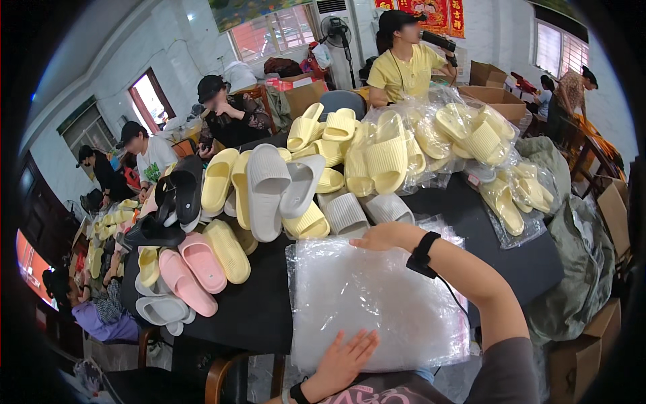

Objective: Packaging pairs of yellow sandals into clear plastic bags in a production facility.

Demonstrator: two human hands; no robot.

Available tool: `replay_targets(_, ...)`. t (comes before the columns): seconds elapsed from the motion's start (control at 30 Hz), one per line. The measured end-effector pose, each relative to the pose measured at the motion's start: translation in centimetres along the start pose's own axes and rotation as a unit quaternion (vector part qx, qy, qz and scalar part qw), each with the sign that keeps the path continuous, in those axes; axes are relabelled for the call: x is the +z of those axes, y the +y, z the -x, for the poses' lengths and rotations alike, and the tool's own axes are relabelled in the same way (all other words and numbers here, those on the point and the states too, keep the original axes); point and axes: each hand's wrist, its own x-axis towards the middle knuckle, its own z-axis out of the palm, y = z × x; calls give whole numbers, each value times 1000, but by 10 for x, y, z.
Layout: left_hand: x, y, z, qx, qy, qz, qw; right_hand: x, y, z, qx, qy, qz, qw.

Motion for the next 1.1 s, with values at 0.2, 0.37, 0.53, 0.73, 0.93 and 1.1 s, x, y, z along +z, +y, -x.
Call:
replay_targets(0.2,16,-2,-1,20,-29,13,999,11,12,35,-127,329,52,934)
replay_targets(0.37,7,0,-6,-49,4,43,998,71,-43,169,-184,271,162,931)
replay_targets(0.53,19,-4,-2,-63,-10,71,995,135,-23,204,-55,244,162,954)
replay_targets(0.73,22,-2,-8,-56,-68,64,994,167,34,210,167,254,-41,952)
replay_targets(0.93,-16,-18,-8,-47,-131,153,978,180,40,207,160,283,-37,945)
replay_targets(1.1,-82,-75,-8,15,-119,165,979,183,41,206,158,308,-54,937)
